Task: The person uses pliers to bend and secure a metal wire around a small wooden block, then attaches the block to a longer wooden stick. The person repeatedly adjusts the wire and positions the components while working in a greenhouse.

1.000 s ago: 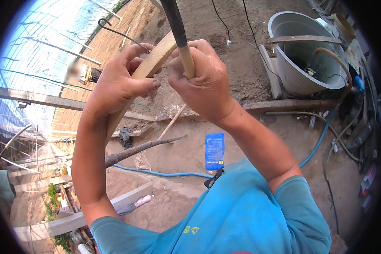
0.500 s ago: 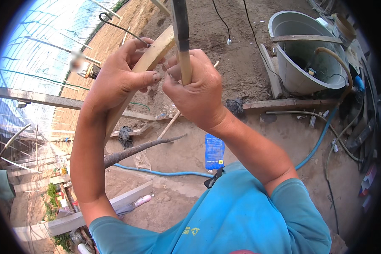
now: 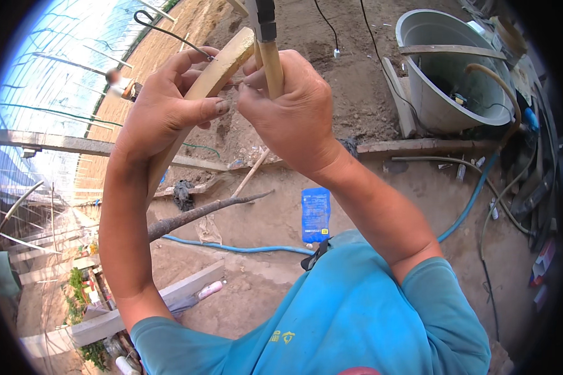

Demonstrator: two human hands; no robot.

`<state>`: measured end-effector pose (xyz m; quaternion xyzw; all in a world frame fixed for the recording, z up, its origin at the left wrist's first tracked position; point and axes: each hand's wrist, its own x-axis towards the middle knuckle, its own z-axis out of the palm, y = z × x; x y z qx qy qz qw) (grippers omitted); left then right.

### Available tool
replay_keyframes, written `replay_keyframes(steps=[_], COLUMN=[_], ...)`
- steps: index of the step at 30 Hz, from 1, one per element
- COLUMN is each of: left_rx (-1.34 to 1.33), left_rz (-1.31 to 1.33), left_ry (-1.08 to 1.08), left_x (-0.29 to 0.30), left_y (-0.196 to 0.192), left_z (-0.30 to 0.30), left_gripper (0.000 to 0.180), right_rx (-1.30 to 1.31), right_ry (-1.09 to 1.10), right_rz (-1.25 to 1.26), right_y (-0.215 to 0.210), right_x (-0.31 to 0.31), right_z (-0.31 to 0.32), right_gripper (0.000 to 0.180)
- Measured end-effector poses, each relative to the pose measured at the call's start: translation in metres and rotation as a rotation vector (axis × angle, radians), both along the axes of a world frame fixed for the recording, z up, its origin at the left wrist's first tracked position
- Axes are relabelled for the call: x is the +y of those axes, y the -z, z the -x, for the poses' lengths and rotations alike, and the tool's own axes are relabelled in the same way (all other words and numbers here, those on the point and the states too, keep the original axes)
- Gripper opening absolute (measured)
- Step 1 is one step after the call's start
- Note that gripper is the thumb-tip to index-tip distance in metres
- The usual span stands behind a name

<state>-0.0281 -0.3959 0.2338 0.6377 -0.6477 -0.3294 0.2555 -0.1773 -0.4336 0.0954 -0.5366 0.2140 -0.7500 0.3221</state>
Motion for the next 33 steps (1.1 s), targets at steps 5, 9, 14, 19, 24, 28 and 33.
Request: replay_keyframes(steps=[5,9,14,19,24,28,33], left_rx=[0.004,0.021,0.058,0.043,0.025,0.075,0.078], left_rz=[-0.024,-0.036,0.005,-0.012,0.012,0.019,0.02], left_ry=[0.005,0.008,-0.022,-0.031,-0.046,-0.001,0.083], left_x=[-0.002,0.001,0.005,0.013,0.016,0.016,0.013], left_y=[0.0,-0.002,0.003,-0.003,-0.005,0.0,0.0], left_z=[-0.002,0.0,0.0,0.0,0.002,-0.006,-0.013], left_gripper=[0.082,0.083,0.082,0.081,0.08,0.082,0.086], right_rx=[-0.036,-0.043,-0.064,-0.005,-0.074,-0.047,-0.053], right_ry=[-0.017,-0.043,-0.068,-0.069,-0.216,-0.288,-0.294], right_rz=[-0.021,-0.006,0.001,0.023,-0.097,-0.124,-0.18], right_y=[0.003,0.0,-0.004,-0.011,-0.013,-0.015,-0.014], right_x=[0.006,0.008,0.009,0.015,0.022,0.024,0.026], right_z=[-0.004,-0.004,-0.005,0.0,-0.003,0.002,0.0], right_gripper=[0.012,0.012,0.012,0.011,0.012,0.01,0.01])
